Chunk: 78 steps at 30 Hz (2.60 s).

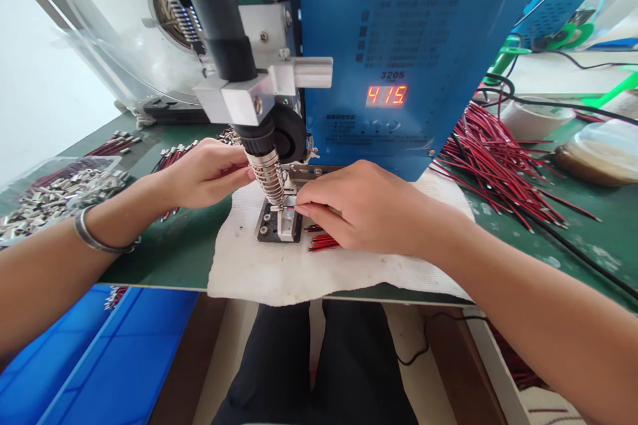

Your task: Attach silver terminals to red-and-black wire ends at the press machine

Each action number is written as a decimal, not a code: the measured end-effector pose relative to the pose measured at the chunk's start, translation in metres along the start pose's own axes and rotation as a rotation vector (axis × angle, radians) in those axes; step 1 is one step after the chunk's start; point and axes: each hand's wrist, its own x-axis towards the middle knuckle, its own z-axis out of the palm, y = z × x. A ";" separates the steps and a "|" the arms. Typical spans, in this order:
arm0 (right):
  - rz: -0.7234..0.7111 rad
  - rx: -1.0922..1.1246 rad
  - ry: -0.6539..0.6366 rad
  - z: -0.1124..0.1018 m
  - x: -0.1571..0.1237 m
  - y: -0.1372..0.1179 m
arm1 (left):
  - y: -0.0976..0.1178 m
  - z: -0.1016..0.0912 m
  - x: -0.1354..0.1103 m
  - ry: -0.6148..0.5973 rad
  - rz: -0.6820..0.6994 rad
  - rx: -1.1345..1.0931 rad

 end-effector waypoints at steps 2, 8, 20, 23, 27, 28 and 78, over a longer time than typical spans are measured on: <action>0.002 -0.004 -0.004 -0.001 0.000 0.000 | 0.000 0.000 0.000 0.005 0.008 0.002; -0.016 -0.001 0.020 0.000 -0.001 0.001 | 0.000 -0.001 0.000 -0.015 -0.002 0.000; -0.096 -0.045 0.117 0.002 -0.002 0.000 | 0.002 -0.002 0.001 -0.024 -0.012 0.000; -0.108 -0.059 0.143 0.003 -0.001 0.001 | 0.003 -0.003 0.002 -0.024 -0.014 0.001; -0.108 -0.076 0.159 0.004 -0.002 0.002 | 0.003 -0.002 0.001 -0.022 -0.018 -0.002; -0.113 -0.079 0.168 0.004 -0.002 0.002 | 0.003 -0.002 0.001 -0.023 -0.021 -0.004; 0.232 -0.362 0.354 0.058 -0.090 -0.006 | 0.036 -0.075 -0.047 -0.471 -1.138 0.687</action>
